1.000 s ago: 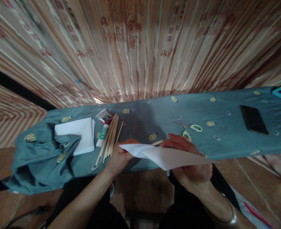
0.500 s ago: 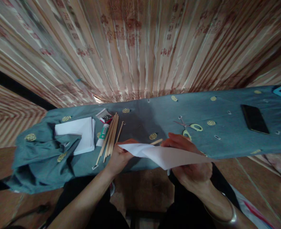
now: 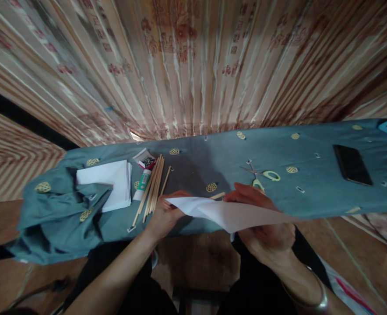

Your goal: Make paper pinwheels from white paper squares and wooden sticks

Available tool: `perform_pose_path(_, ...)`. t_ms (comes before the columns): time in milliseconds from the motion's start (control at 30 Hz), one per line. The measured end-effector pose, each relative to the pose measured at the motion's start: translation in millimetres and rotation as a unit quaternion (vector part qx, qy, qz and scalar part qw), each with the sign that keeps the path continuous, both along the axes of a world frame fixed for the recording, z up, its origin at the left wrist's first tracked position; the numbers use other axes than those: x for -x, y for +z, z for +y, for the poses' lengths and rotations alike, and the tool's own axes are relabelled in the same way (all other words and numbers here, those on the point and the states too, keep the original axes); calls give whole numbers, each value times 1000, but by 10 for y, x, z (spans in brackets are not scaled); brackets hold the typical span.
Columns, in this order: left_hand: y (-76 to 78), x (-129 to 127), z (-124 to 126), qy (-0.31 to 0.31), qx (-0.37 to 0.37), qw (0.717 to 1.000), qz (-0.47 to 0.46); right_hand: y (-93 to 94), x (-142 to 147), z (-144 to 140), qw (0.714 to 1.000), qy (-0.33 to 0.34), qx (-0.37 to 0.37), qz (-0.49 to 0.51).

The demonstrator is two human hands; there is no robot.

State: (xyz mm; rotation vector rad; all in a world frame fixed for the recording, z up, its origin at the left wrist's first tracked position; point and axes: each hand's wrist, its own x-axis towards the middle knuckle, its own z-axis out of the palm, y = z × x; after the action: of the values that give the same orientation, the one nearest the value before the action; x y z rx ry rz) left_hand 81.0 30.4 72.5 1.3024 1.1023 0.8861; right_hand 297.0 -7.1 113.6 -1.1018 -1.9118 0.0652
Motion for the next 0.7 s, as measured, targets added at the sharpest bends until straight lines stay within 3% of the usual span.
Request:
perform_pose_path(267, 15, 19, 1, -9, -7, 999, 31, 0, -1, 5, 1000, 9, -6, 19)
perform_pose_path(700, -81, -18, -22, 0, 35, 999, -41, -20, 26, 10, 1000, -2, 0, 14)
